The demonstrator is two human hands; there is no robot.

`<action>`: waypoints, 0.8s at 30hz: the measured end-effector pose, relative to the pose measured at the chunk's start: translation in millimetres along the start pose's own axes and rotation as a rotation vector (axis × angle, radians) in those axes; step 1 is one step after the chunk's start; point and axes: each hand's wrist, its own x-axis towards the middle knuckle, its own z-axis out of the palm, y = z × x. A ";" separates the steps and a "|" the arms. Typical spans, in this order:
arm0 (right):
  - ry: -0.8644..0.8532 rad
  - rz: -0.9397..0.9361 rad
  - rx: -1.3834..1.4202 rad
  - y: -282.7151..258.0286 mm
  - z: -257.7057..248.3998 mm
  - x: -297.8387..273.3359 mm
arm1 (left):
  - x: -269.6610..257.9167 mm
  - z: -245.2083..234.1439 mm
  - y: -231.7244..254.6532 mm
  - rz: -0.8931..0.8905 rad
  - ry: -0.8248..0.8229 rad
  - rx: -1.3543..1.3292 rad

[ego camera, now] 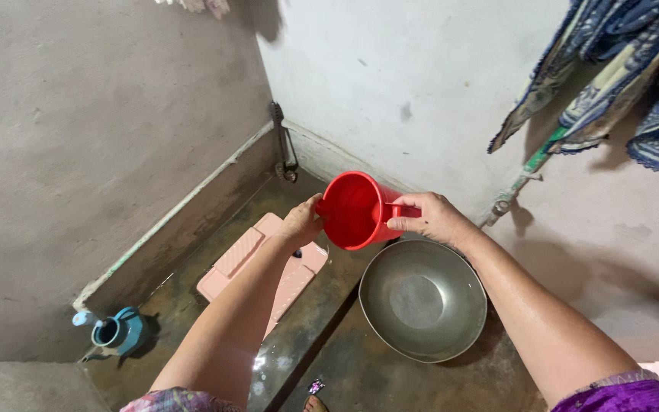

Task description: The person pours water from a red mug into a squat toilet and a metal bowl, then rinses the mug and their hands under a tap.

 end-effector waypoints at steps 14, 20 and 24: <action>-0.095 0.318 -0.149 191.7 -39.4 -102.9 | 19.8 198.6 97.9 -0.241 -0.151 -0.115; -0.113 0.520 -0.176 282.0 11.4 -122.5 | 15.7 290.7 82.0 -0.228 -0.151 -0.231; -0.022 0.637 -0.264 376.8 58.1 -122.1 | 24.6 347.7 54.8 -0.345 -0.331 -0.116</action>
